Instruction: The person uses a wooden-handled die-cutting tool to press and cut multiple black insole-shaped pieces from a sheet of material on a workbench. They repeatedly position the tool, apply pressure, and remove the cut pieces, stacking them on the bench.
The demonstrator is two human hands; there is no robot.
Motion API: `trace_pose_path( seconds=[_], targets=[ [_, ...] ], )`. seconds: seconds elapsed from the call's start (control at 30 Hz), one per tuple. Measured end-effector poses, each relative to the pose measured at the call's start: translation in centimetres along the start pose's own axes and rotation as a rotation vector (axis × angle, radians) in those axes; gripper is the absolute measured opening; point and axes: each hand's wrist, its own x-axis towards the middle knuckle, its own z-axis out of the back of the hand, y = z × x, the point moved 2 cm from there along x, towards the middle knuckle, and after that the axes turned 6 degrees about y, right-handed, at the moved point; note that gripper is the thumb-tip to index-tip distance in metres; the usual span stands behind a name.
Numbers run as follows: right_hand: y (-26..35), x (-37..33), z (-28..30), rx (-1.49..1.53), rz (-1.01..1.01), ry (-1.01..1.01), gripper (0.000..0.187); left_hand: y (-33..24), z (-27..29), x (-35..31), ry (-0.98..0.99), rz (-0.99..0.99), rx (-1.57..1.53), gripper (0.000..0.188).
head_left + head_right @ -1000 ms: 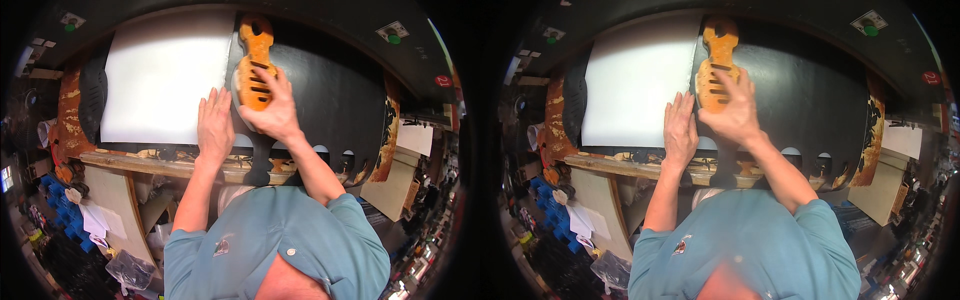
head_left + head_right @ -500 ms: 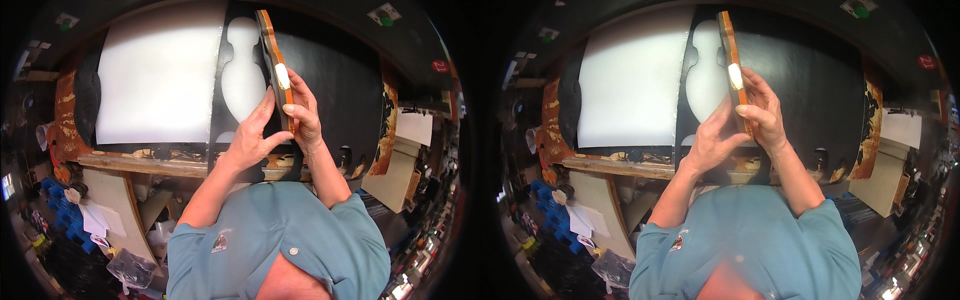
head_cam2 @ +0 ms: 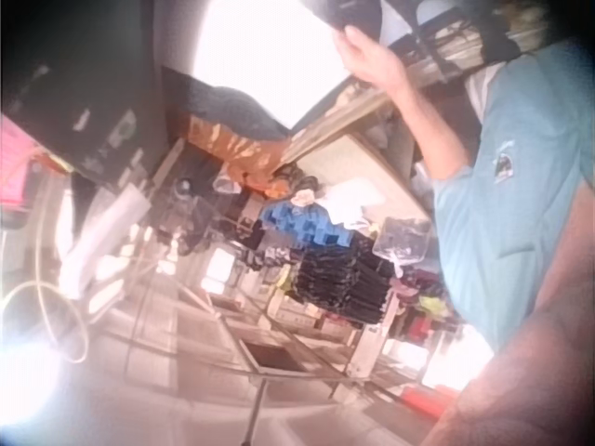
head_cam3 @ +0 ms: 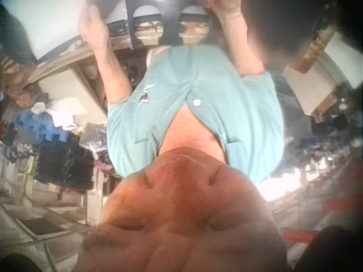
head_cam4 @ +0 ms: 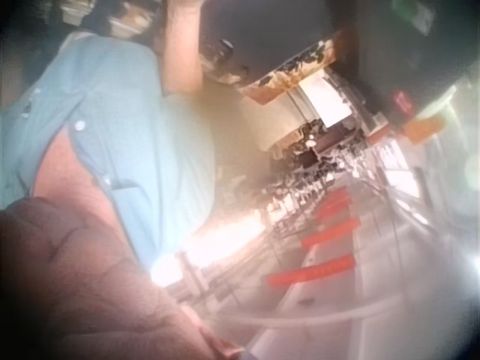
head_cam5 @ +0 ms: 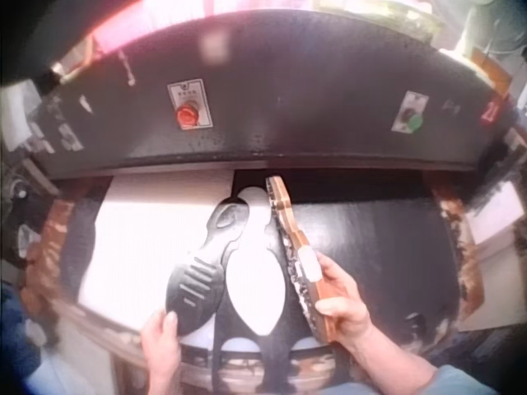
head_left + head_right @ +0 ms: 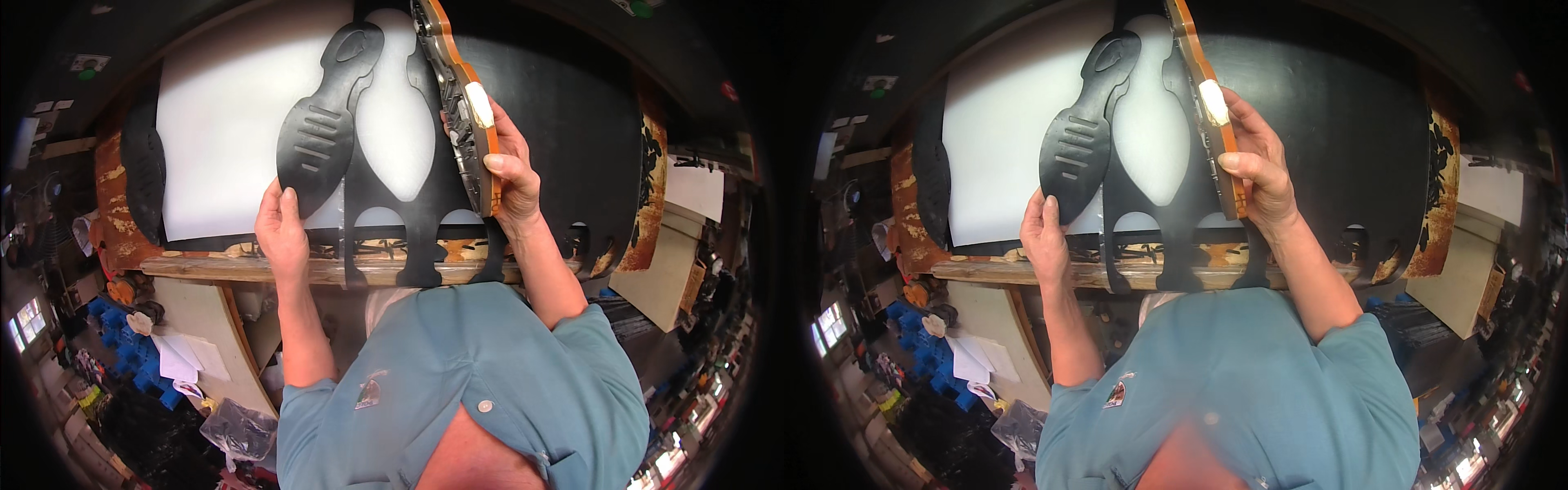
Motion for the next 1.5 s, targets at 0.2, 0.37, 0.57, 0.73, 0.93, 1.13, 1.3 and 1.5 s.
trace_pose_path(
  seconds=[0.2,0.37,0.57,0.73,0.93,1.13,1.3,1.5],
  targets=[
    [0.6,0.4,-0.1,-0.041,-0.003,0.008,0.099,-2.0,-1.5,3.6,-0.011,0.037,0.051,0.040],
    [2.9,-1.3,0.3,-0.285,0.044,0.007,0.102,-4.2,-1.4,3.6,0.240,0.121,-0.089,0.030],
    [4.1,-3.8,0.9,-1.442,0.118,-0.044,0.083,-4.2,1.1,-0.1,0.497,0.234,-0.212,0.036],
    [3.3,1.0,-0.8,-1.456,0.467,0.064,0.059,-5.1,-1.0,3.3,0.540,0.252,-0.030,0.058],
    [-1.0,7.9,-4.8,-1.727,0.501,0.273,0.050,-4.8,-5.7,6.3,0.768,0.327,-0.011,0.077],
    [-1.8,8.1,-3.8,-1.669,0.540,0.295,0.024,-3.3,-5.8,6.6,0.778,0.321,-0.168,0.069],
    [-1.1,9.1,-0.8,-1.275,0.226,0.025,0.025,-5.5,-3.4,6.1,0.673,0.182,0.105,0.055],
    [3.0,4.7,4.3,-0.401,0.247,-0.186,0.033,-7.4,11.8,12.3,-0.002,-0.103,0.459,0.044]
  ],
)
